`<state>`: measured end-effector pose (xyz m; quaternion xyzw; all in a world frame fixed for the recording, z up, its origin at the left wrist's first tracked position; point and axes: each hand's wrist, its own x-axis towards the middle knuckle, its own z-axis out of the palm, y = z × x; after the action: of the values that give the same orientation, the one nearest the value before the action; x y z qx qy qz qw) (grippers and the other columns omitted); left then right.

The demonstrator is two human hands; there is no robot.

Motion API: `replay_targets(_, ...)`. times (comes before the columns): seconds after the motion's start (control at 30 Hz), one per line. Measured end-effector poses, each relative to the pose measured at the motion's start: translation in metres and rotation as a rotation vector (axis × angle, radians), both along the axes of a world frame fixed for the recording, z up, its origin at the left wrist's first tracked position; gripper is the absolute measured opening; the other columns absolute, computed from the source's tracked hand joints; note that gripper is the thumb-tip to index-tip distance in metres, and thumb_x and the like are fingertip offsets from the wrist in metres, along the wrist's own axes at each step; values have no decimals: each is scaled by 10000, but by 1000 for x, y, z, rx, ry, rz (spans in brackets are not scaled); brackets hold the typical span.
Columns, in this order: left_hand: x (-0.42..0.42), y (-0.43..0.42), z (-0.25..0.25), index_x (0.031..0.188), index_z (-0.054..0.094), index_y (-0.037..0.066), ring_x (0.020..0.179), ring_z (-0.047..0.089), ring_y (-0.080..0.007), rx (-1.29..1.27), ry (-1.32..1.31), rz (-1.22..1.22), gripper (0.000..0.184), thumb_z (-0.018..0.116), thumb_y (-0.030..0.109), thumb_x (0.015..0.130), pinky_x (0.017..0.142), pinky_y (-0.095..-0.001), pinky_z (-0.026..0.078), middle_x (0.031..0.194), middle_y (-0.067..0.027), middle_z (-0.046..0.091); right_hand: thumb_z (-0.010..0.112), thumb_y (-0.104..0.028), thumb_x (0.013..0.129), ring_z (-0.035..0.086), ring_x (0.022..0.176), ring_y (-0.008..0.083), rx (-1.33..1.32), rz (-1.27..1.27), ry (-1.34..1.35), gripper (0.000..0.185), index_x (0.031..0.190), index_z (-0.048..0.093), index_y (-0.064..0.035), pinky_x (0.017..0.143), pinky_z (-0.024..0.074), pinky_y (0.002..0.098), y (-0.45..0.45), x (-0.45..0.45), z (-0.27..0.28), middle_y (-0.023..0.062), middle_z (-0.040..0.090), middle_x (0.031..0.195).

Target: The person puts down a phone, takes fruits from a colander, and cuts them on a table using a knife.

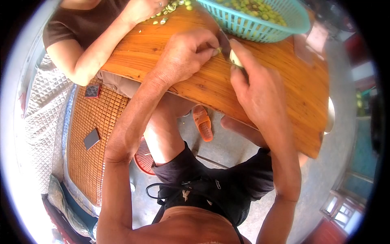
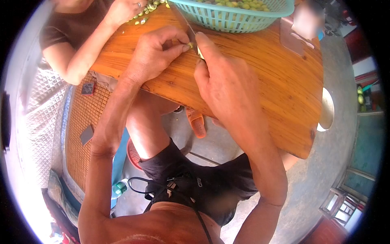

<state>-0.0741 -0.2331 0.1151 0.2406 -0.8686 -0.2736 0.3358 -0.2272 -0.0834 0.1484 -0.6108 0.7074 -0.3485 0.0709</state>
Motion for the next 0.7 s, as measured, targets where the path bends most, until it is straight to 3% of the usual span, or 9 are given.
replay_targets(0.1, 0, 0, 1, 1019, 715, 46, 699, 562, -93, -19, -9, -9, 124, 771, 82, 915, 653, -276, 501, 808, -9, 635, 613, -151, 950, 676, 659, 433, -94, 27, 85, 384, 1327, 652, -89, 623, 529, 549, -3, -1, -4, 234, 677, 714)
replay_targets(0.43, -1, 5, -1, 1023, 720, 61, 685, 604, -110, -86, 37, 41, 133, 772, 86, 904, 650, -290, 524, 800, -30, 680, 602, -129, 944, 677, 675, 430, -118, 66, 33, 414, 1354, 628, -82, 641, 517, 541, 7, -2, -4, 240, 665, 727)
replay_targets(0.5, -1, 5, -1, 1030, 720, 62, 678, 608, -115, -78, 20, 77, 136, 768, 85, 905, 651, -292, 528, 799, -28, 688, 590, -106, 955, 646, 754, 426, 58, 21, -124, 450, 1404, 614, -106, 719, 516, 457, 20, -1, 7, 269, 665, 910)
replay_targets(0.7, -3, -19, -3, 1058, 725, 60, 699, 688, -206, -165, -107, 272, 178, 757, 146, 906, 674, -351, 556, 923, -93, 759, 599, -91, 958, 642, 749, 350, 159, -1, -300, 462, 1419, 609, -110, 747, 525, 415, 53, -8, 18, 235, 682, 968)
